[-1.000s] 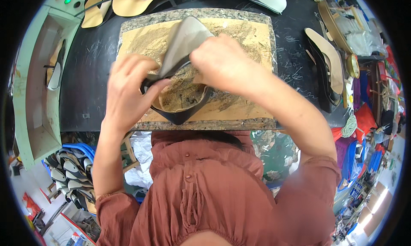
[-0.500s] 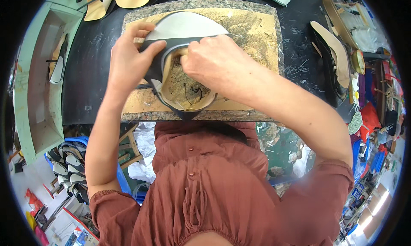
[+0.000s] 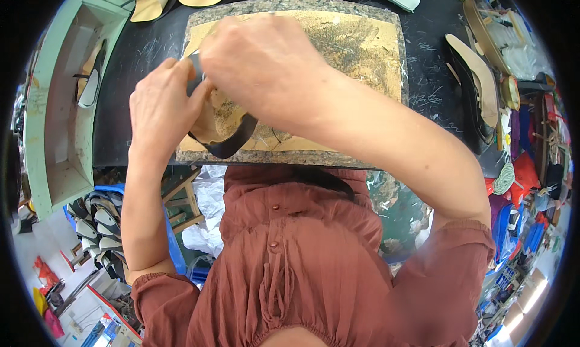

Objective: The person attaches inner linings into shoe uppers by hand, pressing and smoothing them down against a board before placing the finished pieces aside.

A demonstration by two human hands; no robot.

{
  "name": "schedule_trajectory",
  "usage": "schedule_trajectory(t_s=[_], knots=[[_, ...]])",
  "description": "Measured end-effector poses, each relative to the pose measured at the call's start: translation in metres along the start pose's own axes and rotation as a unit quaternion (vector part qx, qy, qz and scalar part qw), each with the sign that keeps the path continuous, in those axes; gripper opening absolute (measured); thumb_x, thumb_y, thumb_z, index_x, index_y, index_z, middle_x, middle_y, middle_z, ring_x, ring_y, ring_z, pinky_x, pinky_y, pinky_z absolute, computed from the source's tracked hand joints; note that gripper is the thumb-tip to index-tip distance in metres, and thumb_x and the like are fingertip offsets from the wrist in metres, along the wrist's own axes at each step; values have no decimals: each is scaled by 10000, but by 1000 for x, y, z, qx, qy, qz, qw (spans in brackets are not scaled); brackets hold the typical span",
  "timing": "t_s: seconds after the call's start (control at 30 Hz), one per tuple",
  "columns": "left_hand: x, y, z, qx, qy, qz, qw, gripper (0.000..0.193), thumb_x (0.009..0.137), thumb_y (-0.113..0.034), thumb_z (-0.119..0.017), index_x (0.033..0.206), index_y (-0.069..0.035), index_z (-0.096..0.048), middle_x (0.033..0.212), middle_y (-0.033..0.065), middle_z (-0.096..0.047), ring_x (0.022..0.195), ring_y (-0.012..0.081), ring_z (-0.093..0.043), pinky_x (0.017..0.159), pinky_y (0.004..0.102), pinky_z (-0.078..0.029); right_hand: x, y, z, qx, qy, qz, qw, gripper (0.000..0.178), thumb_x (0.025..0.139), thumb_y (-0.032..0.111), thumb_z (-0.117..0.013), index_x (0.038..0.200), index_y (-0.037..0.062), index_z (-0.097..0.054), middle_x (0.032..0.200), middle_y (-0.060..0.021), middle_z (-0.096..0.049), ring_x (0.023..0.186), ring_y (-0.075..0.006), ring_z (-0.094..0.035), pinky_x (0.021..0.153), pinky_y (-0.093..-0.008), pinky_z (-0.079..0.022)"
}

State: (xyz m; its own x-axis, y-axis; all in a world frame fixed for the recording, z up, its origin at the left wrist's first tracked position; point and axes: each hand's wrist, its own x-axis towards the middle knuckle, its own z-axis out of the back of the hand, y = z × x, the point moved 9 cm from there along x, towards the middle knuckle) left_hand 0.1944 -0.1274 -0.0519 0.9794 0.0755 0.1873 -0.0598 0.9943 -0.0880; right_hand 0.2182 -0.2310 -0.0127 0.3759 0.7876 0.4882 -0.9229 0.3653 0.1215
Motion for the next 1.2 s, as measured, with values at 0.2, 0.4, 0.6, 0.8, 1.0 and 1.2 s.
schedule_trajectory(t_s=[0.2, 0.4, 0.6, 0.8, 1.0, 1.2], knots=[[-11, -20, -25, -21, 85, -51, 995, 100, 746, -123, -728, 799, -40, -717, 902, 194, -659, 792, 369, -694, 686, 434, -561, 18, -7, -2, -4, 8, -18, 1000, 81, 777, 58, -650, 819, 0, -688, 747, -161, -704, 675, -279, -728, 606, -355, -586], [11, -80, 23, -327, -46, -148, 932, 100, 754, -122, -687, 769, -23, -698, 752, 158, -605, 688, 337, -632, 655, 446, -503, -8, -47, 108, 80, -45, -82, 992, 58, 836, 3, -644, 867, 40, -676, 739, -80, -670, 623, -137, -641, 562, -241, -524], [10, -99, 48, -546, -36, -168, 820, 85, 844, 12, -685, 795, 44, -624, 834, 53, -622, 761, 103, -583, 678, 225, -457, -67, -67, 169, -10, 22, -143, 989, 367, 824, 104, -710, 1160, 35, -582, 1076, -153, -645, 1050, -202, -615, 863, -359, -506], [-37, 10, -40, -504, -8, 28, 863, 72, 790, 44, -656, 740, 36, -606, 832, 112, -678, 731, 181, -665, 679, 283, -536, -103, -79, 8, 145, -33, -178, 973, 322, 764, -88, -571, 1037, 63, -652, 936, -153, -695, 823, -332, -693, 705, -393, -564], [-55, -30, -29, -220, 78, -106, 967, 257, 779, 36, -602, 1030, -5, -563, 881, 143, -659, 740, 312, -685, 638, 408, -557, -82, -13, -1, 133, 182, -120, 967, 179, 758, -10, -640, 927, 23, -592, 868, -161, -637, 744, -361, -681, 627, -404, -571], [-68, -49, -43, -135, 156, -236, 950, 161, 802, 61, -603, 951, 5, -629, 870, 138, -676, 736, 276, -693, 615, 361, -550, -127, 21, -19, 77, 284, -95, 951, 164, 801, 78, -608, 946, 19, -562, 860, -130, -579, 726, -299, -684, 590, -404, -565]])
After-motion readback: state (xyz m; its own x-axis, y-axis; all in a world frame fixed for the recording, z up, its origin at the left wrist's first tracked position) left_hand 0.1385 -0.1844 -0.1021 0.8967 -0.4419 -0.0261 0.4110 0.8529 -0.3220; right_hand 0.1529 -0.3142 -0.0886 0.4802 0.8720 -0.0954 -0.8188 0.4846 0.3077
